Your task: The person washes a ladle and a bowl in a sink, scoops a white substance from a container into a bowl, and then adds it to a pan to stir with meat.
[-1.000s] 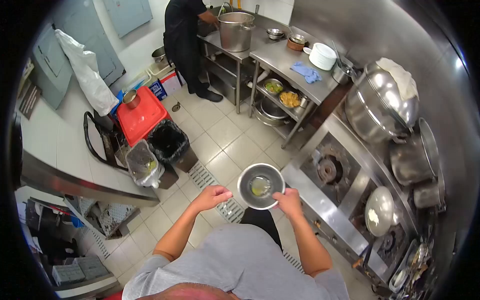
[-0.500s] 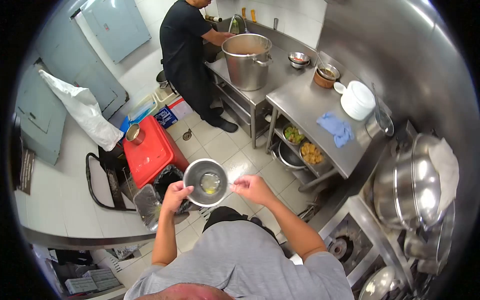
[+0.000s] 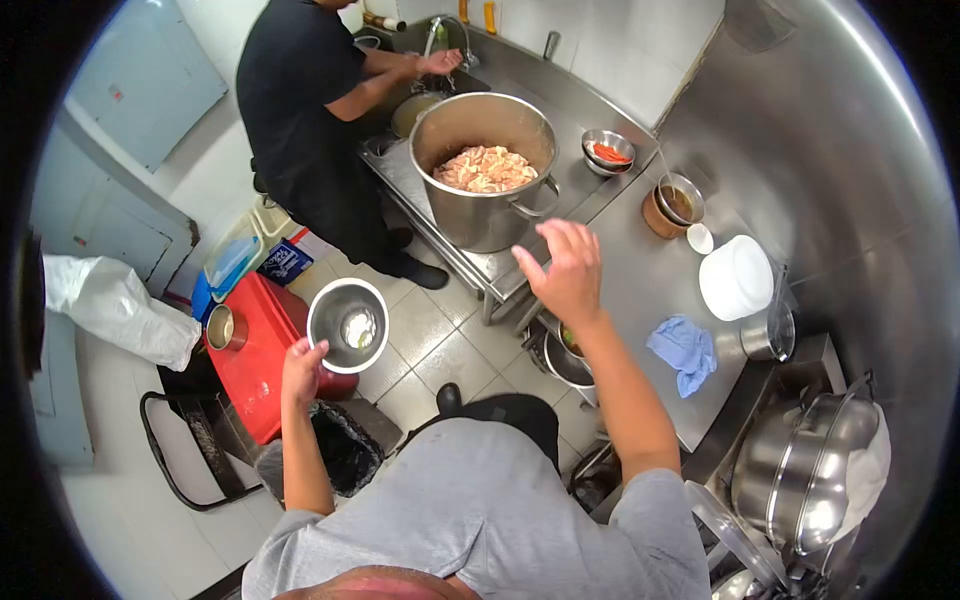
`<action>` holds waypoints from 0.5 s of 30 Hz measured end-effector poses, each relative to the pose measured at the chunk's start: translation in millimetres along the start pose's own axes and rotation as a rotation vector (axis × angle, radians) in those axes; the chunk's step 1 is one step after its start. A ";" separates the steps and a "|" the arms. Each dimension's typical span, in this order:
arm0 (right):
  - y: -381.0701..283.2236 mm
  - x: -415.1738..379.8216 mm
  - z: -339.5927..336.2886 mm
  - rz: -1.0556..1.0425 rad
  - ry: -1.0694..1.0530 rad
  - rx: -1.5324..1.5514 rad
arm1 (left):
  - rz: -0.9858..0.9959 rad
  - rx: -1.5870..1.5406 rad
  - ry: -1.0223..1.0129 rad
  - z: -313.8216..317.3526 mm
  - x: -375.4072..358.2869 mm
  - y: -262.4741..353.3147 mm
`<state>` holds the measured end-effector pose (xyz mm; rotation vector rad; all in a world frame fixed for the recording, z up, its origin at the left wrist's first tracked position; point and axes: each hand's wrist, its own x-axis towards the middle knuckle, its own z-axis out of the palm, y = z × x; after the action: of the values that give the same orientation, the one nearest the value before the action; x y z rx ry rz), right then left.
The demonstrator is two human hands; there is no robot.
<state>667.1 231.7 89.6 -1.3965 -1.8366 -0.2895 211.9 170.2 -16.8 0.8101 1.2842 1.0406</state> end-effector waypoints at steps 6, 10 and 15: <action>75.5 40.0 67.1 -0.136 -0.210 -0.132 | -0.019 -0.014 -0.018 40.8 124.3 20.1; 93.9 43.7 94.2 -0.189 -0.143 -0.101 | -0.061 -0.083 0.008 71.7 173.1 41.9; 112.9 61.1 90.3 -0.228 -0.169 -0.093 | -0.060 -0.035 -0.029 86.3 252.5 74.2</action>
<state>722.3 370.9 42.2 -1.3073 -2.1512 -0.3872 280.2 438.5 -26.7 0.7530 1.2550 0.9972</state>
